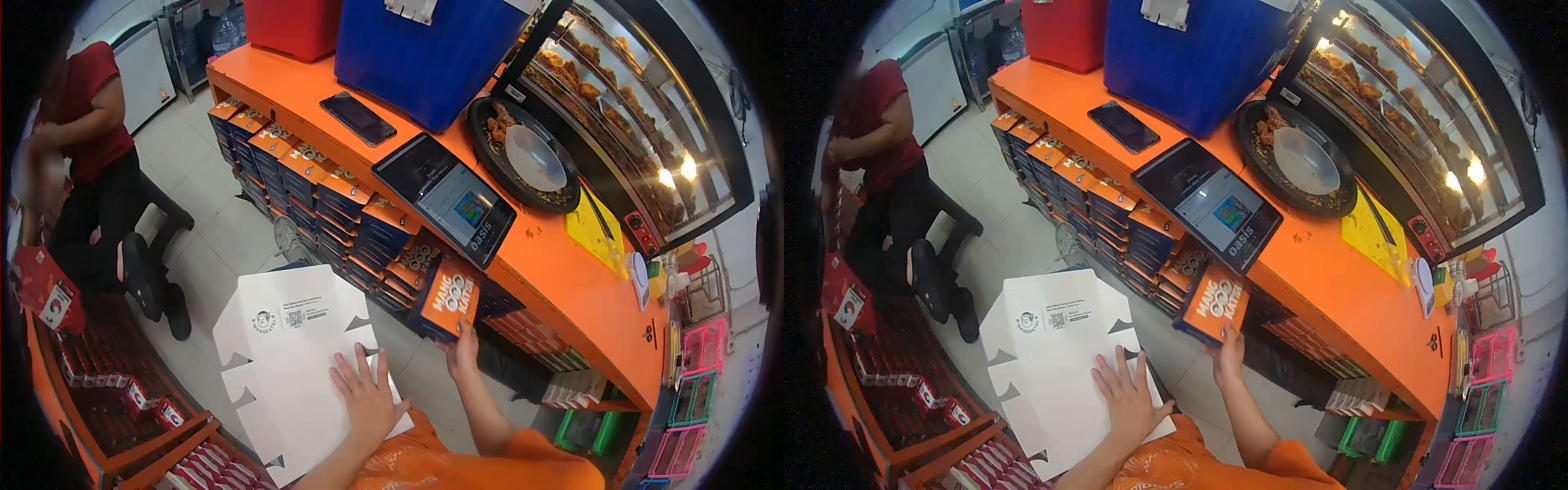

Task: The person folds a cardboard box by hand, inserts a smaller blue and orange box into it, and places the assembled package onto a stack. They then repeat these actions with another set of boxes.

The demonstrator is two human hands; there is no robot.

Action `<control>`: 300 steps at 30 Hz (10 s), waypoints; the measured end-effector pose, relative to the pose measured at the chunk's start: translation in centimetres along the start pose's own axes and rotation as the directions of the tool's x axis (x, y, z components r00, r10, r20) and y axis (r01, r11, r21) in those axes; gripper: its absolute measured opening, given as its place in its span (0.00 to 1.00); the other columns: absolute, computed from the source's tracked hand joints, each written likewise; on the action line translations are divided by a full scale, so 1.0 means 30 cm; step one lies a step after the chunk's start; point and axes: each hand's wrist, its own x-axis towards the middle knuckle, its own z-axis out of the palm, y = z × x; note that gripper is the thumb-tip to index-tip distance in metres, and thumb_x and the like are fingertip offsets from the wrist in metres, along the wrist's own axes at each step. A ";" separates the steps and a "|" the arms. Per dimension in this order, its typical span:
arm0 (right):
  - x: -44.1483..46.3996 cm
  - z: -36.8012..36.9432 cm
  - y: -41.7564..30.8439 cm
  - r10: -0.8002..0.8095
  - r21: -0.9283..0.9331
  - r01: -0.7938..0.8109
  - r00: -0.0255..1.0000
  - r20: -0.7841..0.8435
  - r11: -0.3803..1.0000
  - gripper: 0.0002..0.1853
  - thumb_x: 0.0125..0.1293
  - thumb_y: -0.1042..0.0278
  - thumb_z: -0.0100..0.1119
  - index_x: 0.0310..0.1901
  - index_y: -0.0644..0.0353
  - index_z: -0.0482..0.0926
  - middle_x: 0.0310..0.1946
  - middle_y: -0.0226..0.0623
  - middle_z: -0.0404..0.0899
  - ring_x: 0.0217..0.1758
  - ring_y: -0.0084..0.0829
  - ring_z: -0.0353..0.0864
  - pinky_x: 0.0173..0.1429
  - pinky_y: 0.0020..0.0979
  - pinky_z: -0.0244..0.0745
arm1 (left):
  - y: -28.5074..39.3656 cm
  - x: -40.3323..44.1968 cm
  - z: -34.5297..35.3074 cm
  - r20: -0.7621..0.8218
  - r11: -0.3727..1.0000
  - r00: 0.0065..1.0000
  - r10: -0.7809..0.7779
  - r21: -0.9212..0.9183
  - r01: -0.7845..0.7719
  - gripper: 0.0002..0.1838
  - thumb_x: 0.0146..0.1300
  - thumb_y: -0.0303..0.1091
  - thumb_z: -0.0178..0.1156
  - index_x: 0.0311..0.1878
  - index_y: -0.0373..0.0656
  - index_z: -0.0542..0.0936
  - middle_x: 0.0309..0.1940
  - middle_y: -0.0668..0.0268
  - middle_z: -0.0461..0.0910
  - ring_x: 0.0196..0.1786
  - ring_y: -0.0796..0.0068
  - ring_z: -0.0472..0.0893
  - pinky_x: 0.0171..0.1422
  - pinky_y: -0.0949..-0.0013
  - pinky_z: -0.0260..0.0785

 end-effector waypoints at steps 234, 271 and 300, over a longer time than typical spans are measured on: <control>-0.546 0.629 -0.202 -0.409 0.290 0.899 -0.142 0.901 0.327 0.34 0.61 0.28 0.54 0.54 0.51 0.80 0.51 0.49 0.69 0.57 0.51 0.66 0.62 0.45 0.59 | 0.043 -0.273 -0.563 0.002 -0.094 0.858 -0.514 -0.994 -0.055 0.53 0.44 0.50 0.67 0.72 0.37 0.57 0.64 0.53 0.64 0.65 0.58 0.69 0.74 0.57 0.57; -0.426 0.611 -0.079 -0.316 0.094 0.681 0.210 0.925 0.727 0.21 0.73 0.51 0.53 0.58 0.57 0.71 0.57 0.46 0.66 0.64 0.42 0.66 0.67 0.36 0.61 | -0.304 -0.140 -0.349 -0.641 0.531 0.484 -0.595 -0.766 -0.362 0.35 0.58 0.55 0.69 0.57 0.43 0.66 0.49 0.61 0.70 0.54 0.67 0.75 0.58 0.65 0.72; -0.098 -0.044 -0.096 0.016 0.188 -0.079 0.948 0.317 0.979 0.25 0.72 0.59 0.53 0.65 0.61 0.64 0.63 0.41 0.70 0.66 0.39 0.71 0.69 0.48 0.67 | -0.009 0.005 -0.136 -0.334 0.981 0.924 -0.187 -0.119 0.155 0.52 0.52 0.53 0.69 0.73 0.34 0.55 0.74 0.39 0.48 0.76 0.31 0.44 0.75 0.33 0.36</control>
